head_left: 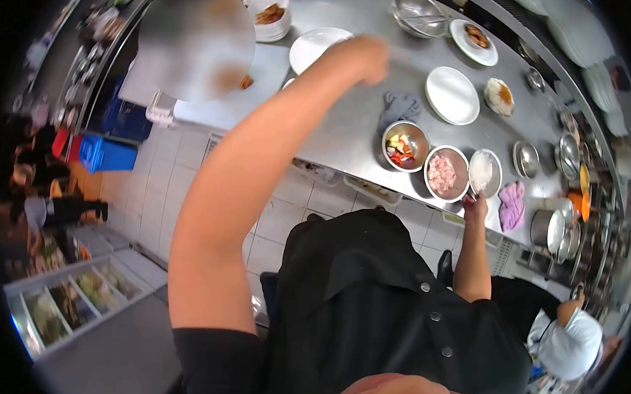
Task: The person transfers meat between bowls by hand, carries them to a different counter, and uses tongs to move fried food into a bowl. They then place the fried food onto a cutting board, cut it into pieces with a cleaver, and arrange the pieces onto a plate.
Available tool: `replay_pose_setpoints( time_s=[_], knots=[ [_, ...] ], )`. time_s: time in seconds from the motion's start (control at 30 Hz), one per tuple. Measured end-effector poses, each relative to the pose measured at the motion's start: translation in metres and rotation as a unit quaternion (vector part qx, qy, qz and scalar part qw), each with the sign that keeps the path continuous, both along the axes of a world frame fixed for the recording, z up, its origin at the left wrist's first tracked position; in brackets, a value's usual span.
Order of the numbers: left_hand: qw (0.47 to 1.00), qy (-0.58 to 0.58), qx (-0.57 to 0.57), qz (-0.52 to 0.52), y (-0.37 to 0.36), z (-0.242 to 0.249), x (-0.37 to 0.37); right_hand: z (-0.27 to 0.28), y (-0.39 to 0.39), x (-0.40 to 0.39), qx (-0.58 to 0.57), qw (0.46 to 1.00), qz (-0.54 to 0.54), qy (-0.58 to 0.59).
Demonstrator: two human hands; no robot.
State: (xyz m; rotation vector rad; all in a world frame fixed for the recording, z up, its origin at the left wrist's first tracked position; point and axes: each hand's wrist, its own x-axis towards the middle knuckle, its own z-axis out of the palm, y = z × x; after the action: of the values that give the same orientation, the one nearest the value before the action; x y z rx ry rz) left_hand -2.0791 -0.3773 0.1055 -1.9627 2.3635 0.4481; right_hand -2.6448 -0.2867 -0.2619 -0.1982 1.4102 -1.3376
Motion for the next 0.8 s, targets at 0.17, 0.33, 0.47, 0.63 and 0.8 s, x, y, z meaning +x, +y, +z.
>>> replay_pose_setpoints(
  time_s=[0.17, 0.33, 0.47, 0.63, 0.8],
  knots=[
    [0.963, 0.257, 0.06, 0.055, 0.093, -0.131, 0.072, 0.047, 0.037, 0.076, 0.124, 0.923, -0.022, 0.365],
    [0.904, 0.38, 0.143, 0.134, 0.149, -0.208, 0.114, 0.144, 0.037, 0.225, -0.135, 0.793, 0.023, 0.594],
    [0.847, 0.441, 0.081, 0.285, 0.185, -0.217, 0.169, 0.138, 0.009, 0.367, -0.28, 0.825, 0.277, 0.405],
    [0.859, 0.307, -0.056, 0.406, 0.207, -0.181, 0.31, 0.185, -0.015, 0.532, -0.311, 0.719, 0.513, 0.352],
    [0.82, 0.28, -0.176, 0.466, 0.173, -0.166, 0.481, 0.204, -0.038, 0.625, -0.346, 0.605, 0.629, 0.344]
  ],
)
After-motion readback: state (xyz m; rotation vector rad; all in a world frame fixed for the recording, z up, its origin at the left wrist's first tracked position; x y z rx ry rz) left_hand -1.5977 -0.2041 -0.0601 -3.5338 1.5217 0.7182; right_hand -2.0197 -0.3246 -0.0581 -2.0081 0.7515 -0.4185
